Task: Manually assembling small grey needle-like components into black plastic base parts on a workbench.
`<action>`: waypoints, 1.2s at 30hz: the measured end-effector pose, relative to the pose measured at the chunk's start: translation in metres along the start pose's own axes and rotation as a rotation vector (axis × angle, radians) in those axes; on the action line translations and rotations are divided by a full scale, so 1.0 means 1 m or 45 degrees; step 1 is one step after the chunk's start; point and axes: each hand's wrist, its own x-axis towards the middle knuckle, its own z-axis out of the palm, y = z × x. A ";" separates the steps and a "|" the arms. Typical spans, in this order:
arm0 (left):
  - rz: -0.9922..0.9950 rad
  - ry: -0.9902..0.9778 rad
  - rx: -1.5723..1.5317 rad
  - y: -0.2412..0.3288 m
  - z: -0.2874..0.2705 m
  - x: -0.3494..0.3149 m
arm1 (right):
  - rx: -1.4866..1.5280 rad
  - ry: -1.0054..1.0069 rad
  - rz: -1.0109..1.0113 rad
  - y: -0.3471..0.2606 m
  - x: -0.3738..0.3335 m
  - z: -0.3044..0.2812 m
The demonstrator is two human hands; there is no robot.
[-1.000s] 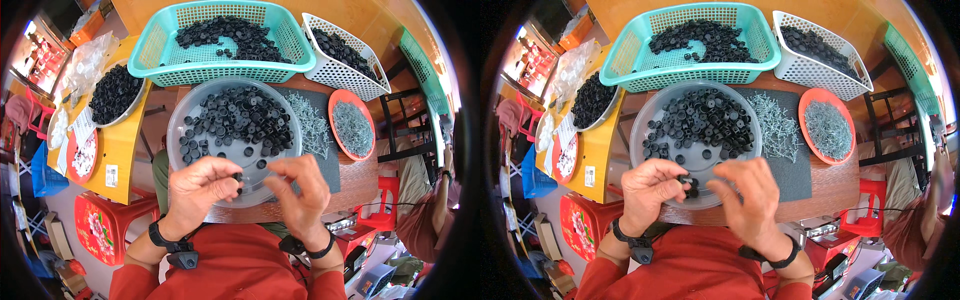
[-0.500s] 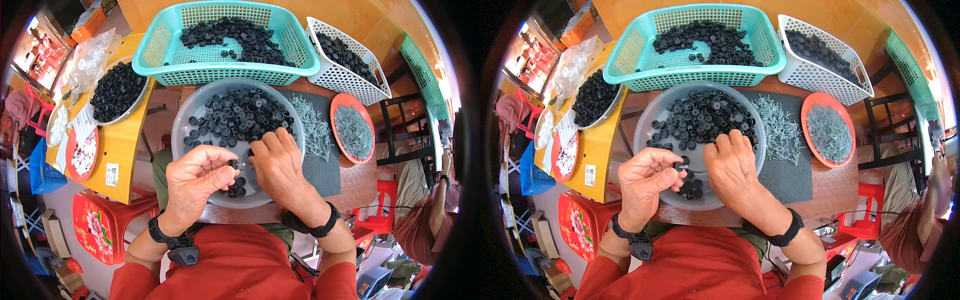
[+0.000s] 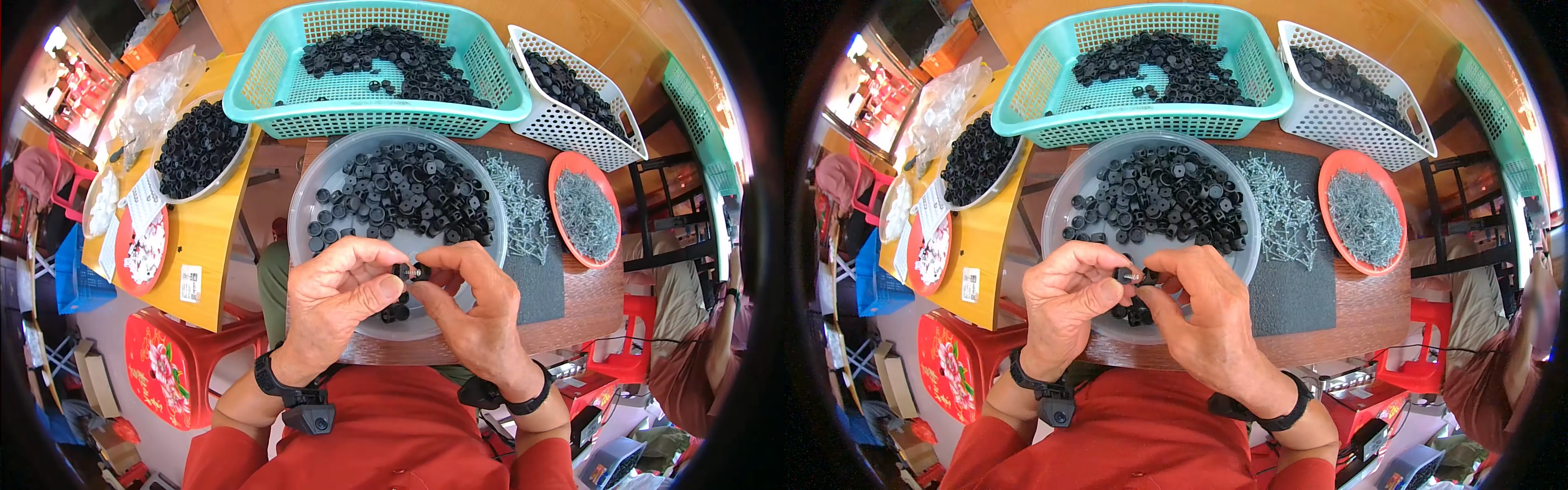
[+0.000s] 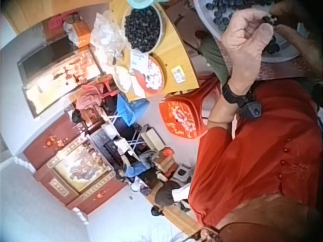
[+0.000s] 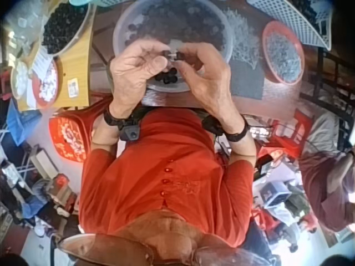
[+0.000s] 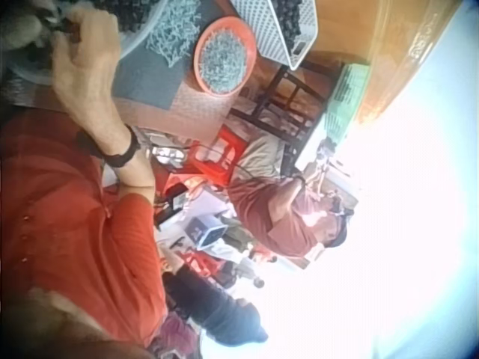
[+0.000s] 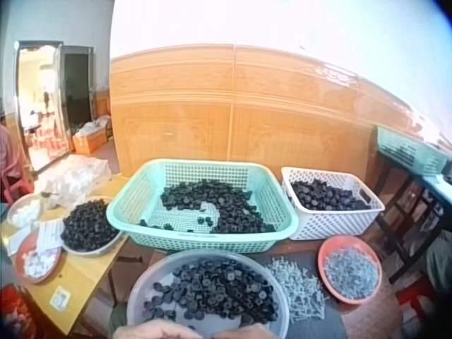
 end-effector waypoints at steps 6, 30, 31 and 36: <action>-0.041 0.028 -0.091 -0.002 0.003 0.002 | 0.089 0.068 0.044 0.001 -0.006 0.003; 0.020 0.074 0.109 0.006 0.021 -0.010 | 1.431 0.068 0.518 0.017 -0.014 0.000; 0.029 0.102 0.109 0.006 0.022 -0.010 | 1.434 0.071 0.531 0.017 -0.014 0.001; 0.025 0.117 0.188 0.006 0.020 -0.010 | 1.416 0.081 0.573 0.015 -0.013 0.002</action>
